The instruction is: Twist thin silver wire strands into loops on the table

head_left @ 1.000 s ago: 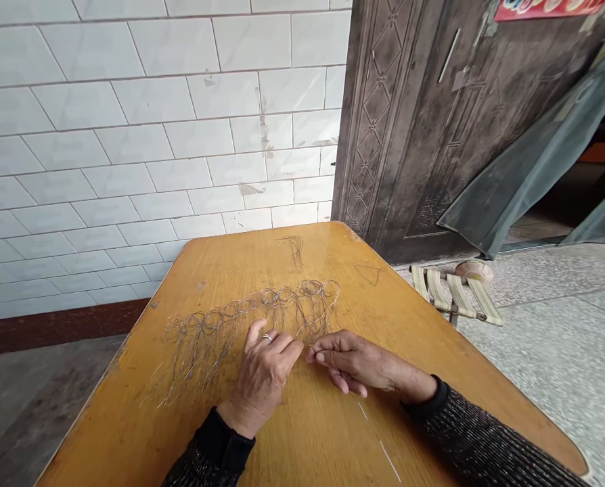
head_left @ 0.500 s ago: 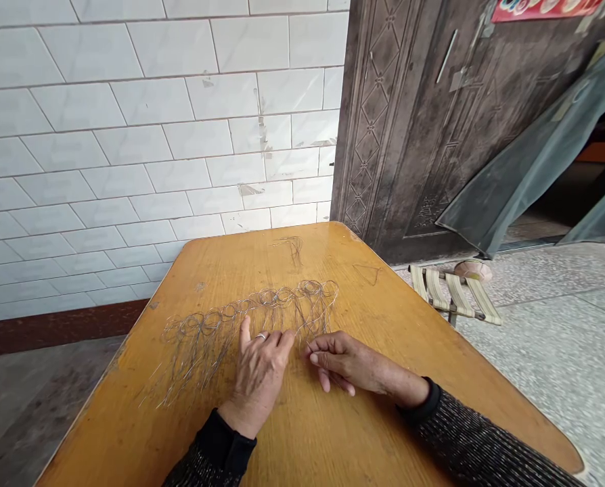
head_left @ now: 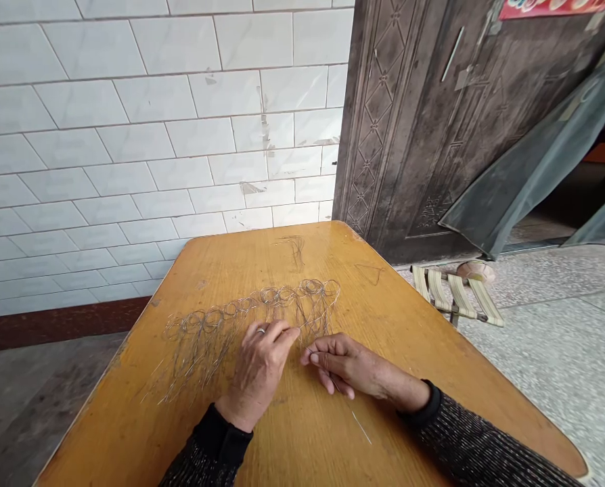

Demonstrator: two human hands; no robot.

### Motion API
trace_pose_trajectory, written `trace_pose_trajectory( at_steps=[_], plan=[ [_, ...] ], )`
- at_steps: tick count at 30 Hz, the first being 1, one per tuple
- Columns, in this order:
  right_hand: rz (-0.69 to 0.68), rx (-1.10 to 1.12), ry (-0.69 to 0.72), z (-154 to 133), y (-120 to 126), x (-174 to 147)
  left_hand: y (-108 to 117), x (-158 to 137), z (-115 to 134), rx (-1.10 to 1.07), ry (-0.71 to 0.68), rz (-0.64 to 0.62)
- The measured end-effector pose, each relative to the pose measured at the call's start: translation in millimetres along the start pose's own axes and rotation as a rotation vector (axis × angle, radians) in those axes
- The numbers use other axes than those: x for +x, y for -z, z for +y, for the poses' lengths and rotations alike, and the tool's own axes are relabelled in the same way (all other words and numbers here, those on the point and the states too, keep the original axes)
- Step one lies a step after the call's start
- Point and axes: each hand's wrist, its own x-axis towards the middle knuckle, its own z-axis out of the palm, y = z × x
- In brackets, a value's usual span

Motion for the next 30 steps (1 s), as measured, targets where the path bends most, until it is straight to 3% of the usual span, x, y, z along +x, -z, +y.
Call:
trace_pose_trajectory(
  at_steps=[10, 18, 21, 26, 30],
  plan=[
    [-0.045, -0.02, -0.015, 0.6, -12.4, -3.1, -11.3, -1.5, -7.8, -0.146, 0.103, 0.153],
    [-0.106, -0.103, -0.023, 3.7, -25.9, -3.9, -10.6, -0.4, -7.3, -0.135, 0.045, 0.039],
    [-0.037, -0.083, -0.001, 1.8, -22.0, -3.7, -4.0, 1.3, -7.6, -0.146, 0.017, 0.007],
    [0.158, -0.074, 0.17, -2.2, -10.8, 1.2, 0.6, 4.4, 0.1, -0.104, -0.107, -0.037],
    [0.135, 0.023, 0.076, -3.0, -8.0, 5.6, -0.1, 4.6, 5.6, -0.124, -0.141, 0.002]
  ],
)
